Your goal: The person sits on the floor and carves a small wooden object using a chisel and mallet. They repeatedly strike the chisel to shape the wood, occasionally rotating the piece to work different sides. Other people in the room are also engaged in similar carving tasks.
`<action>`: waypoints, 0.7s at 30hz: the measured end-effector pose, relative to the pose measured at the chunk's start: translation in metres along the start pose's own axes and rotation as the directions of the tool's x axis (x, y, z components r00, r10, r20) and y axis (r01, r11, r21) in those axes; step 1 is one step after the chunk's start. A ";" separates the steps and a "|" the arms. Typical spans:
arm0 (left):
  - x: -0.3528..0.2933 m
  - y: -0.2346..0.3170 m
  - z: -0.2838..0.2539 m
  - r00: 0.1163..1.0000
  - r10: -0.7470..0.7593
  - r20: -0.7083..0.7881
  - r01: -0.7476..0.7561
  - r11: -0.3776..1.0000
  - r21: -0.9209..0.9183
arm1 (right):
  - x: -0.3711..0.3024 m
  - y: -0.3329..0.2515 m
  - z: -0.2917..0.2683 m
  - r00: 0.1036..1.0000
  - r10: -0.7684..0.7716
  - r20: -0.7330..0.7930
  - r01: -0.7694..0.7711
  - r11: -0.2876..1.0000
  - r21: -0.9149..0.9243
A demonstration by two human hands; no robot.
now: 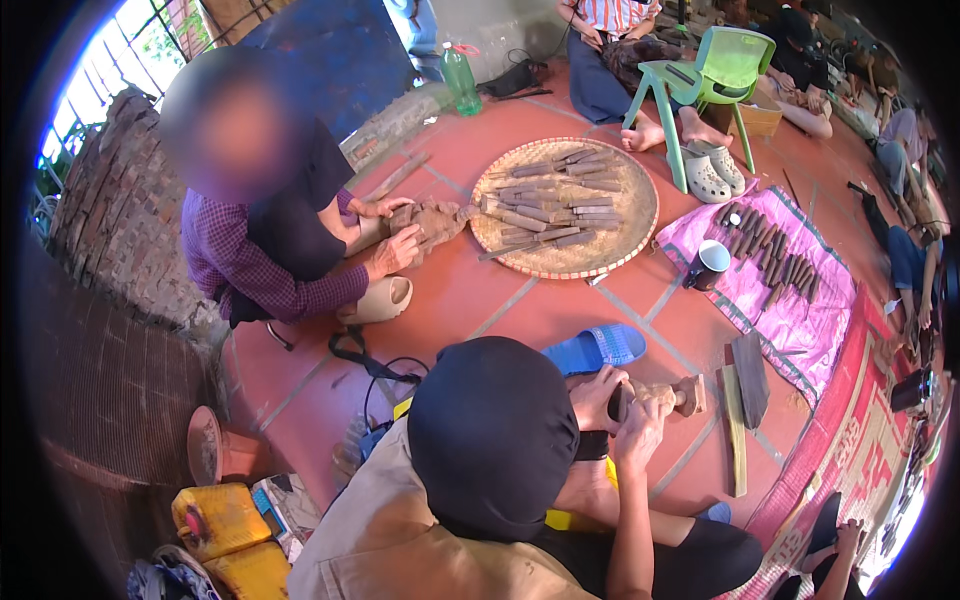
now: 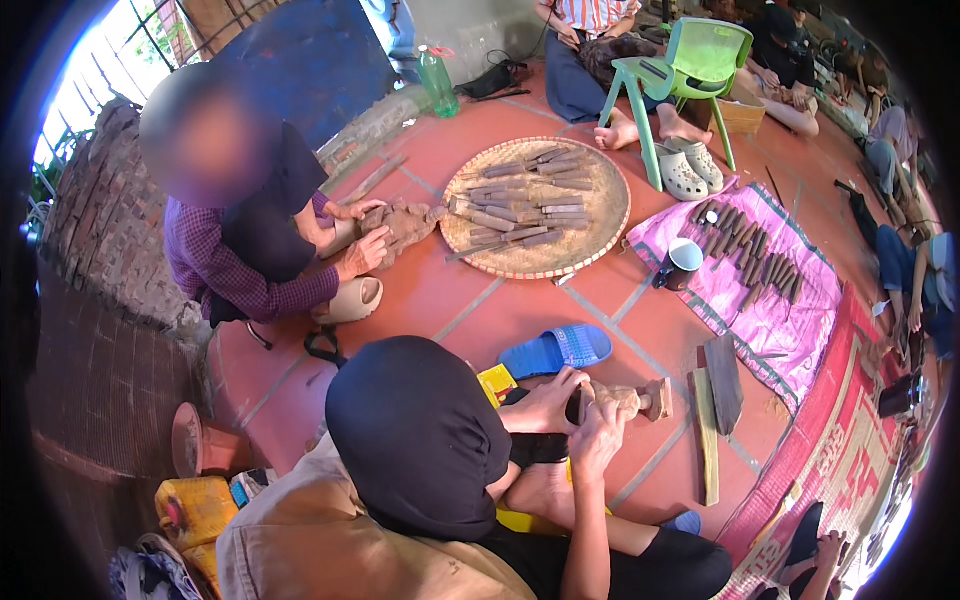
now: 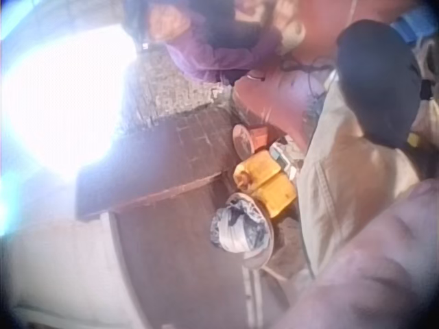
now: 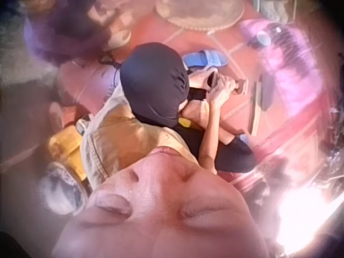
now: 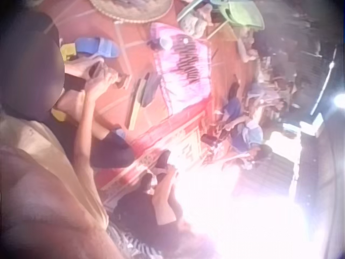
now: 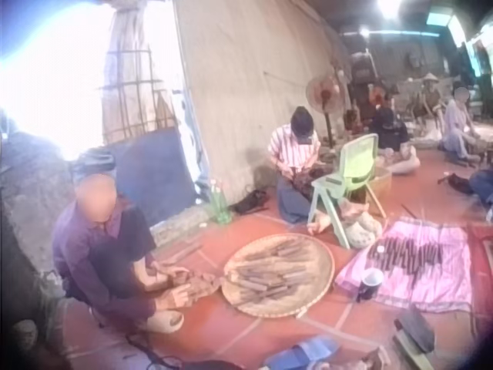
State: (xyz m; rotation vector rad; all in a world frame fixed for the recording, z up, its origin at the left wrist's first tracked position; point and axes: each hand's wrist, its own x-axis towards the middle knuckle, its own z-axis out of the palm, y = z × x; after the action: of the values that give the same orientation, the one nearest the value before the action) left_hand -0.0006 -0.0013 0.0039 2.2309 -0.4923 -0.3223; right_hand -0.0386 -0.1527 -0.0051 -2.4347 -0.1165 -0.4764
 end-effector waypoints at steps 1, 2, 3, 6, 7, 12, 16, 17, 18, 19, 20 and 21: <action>0.001 0.003 -0.001 1.000 0.020 -0.003 -0.020 1.000 0.008 | 0.003 0.002 -0.002 1.000 -0.001 -0.017 0.000 1.000 -0.031; 0.007 0.003 -0.004 1.000 0.019 -0.012 -0.019 1.000 0.013 | 0.012 0.002 -0.002 1.000 -0.026 -0.010 0.026 0.999 -0.029; 0.013 0.002 -0.008 1.000 0.017 -0.020 -0.017 1.000 0.018 | 0.020 0.001 -0.004 0.999 -0.052 -0.004 0.052 0.998 -0.026; 0.014 0.004 -0.004 0.999 -0.017 -0.038 0.018 0.999 0.040 | 0.017 -0.008 -0.005 0.999 -0.054 -0.010 0.054 0.998 0.015; 0.012 0.004 -0.003 0.999 -0.025 -0.032 0.026 0.999 0.036 | 0.014 -0.008 -0.004 0.998 -0.065 -0.020 0.066 0.998 0.013; 0.011 0.004 -0.004 1.000 -0.007 0.001 0.007 1.000 0.003 | 0.024 0.001 -0.009 0.991 -0.130 -0.031 0.127 0.988 -0.086; 0.008 -0.003 0.000 1.000 -0.029 -0.009 0.029 1.000 0.008 | 0.016 -0.020 -0.010 0.992 -0.122 -0.010 0.122 0.993 0.000; 0.010 -0.003 0.001 1.000 -0.015 -0.026 0.015 1.000 0.007 | 0.017 -0.018 -0.013 0.999 -0.041 0.031 0.041 0.999 0.005; 0.008 -0.002 0.001 1.000 -0.003 -0.024 0.003 1.000 0.004 | 0.017 -0.017 -0.012 0.998 -0.061 0.007 0.062 0.998 -0.010; 0.005 -0.001 0.001 1.000 0.010 -0.022 -0.010 1.000 0.001 | 0.018 -0.013 -0.012 0.996 -0.082 -0.017 0.082 0.996 -0.026; 0.006 -0.001 -0.002 0.999 0.026 -0.025 -0.026 1.000 0.008 | 0.022 -0.011 -0.011 0.993 -0.108 -0.049 0.106 0.994 -0.036; 0.006 -0.003 -0.002 1.000 0.010 -0.027 -0.009 1.000 0.011 | 0.024 -0.010 -0.009 0.988 -0.134 -0.082 0.130 0.990 -0.048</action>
State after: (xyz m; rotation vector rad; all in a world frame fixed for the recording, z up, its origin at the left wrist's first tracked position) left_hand 0.0066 -0.0012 0.0024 2.2402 -0.4911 -0.2844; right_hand -0.0207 -0.1512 0.0165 -2.4543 -0.2343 -0.6467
